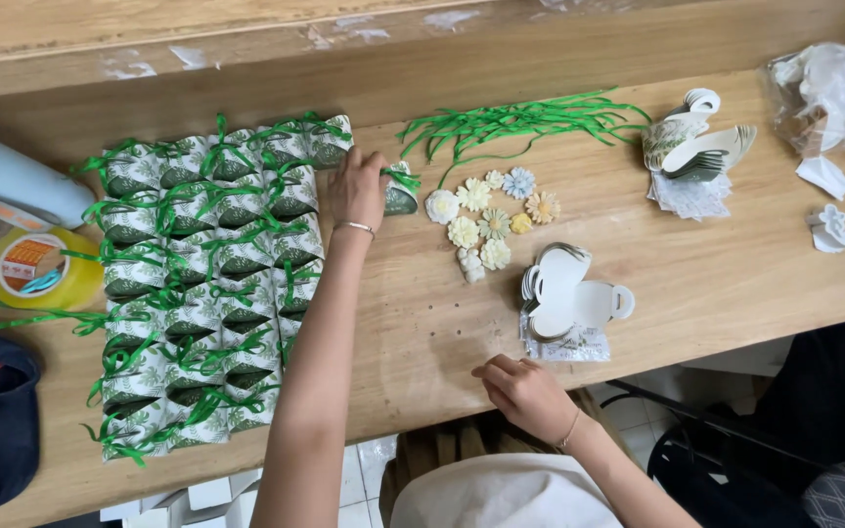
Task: Packing flower-shaped candles into decorative gift boxes and placing finished products on a display shelf.
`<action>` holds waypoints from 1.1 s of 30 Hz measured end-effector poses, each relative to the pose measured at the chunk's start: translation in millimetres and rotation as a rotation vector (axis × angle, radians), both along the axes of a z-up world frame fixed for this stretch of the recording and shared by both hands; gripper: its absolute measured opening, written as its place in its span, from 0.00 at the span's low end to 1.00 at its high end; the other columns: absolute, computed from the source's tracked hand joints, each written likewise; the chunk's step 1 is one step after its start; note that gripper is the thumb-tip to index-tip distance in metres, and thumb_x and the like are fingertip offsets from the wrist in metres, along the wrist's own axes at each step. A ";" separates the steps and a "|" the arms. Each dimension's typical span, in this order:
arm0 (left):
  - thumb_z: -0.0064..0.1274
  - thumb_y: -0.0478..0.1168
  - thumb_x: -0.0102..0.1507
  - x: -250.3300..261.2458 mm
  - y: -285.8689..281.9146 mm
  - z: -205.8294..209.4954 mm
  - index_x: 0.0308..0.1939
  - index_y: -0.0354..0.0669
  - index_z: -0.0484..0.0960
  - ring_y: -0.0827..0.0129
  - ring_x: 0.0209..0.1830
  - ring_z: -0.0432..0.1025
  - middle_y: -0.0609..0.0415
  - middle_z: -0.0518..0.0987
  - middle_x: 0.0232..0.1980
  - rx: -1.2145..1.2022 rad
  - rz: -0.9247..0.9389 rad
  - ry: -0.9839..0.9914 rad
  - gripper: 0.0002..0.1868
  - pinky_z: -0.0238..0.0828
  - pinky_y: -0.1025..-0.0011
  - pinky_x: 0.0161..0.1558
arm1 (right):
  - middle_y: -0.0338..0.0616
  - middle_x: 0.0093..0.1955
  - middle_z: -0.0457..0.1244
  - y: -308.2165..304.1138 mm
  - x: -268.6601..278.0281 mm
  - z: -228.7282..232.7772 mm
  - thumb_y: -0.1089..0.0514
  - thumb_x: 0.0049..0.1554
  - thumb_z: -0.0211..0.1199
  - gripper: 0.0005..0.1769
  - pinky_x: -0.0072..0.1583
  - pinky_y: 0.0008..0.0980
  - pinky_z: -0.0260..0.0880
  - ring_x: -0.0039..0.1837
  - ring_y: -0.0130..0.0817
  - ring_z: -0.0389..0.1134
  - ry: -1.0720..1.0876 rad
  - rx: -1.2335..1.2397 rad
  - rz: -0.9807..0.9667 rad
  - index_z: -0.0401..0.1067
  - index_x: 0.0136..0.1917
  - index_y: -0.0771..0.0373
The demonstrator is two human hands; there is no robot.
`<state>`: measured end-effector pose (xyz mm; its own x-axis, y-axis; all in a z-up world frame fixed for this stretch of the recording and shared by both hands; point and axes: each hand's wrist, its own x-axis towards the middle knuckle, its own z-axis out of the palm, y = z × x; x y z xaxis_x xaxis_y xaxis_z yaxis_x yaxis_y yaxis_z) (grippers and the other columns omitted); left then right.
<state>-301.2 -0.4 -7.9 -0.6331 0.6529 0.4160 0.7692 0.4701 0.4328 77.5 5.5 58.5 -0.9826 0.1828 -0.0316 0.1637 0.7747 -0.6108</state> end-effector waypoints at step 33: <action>0.71 0.40 0.52 252.6 -116.0 -41.6 0.47 0.51 0.79 0.56 0.49 0.72 0.54 0.74 0.45 0.054 -0.060 -0.538 0.22 0.72 0.58 0.49 | 0.47 0.49 0.66 74.6 -21.2 -25.8 0.56 0.70 0.51 0.06 0.47 0.35 0.77 0.47 0.34 0.71 0.424 -1.028 -0.637 0.61 0.54 0.61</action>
<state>-48.5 -116.4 -49.5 -0.7281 0.6811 0.0777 0.4572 0.3980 0.7953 56.2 80.1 32.7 -0.6990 0.7004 -0.1445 -0.0240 -0.2249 -0.9741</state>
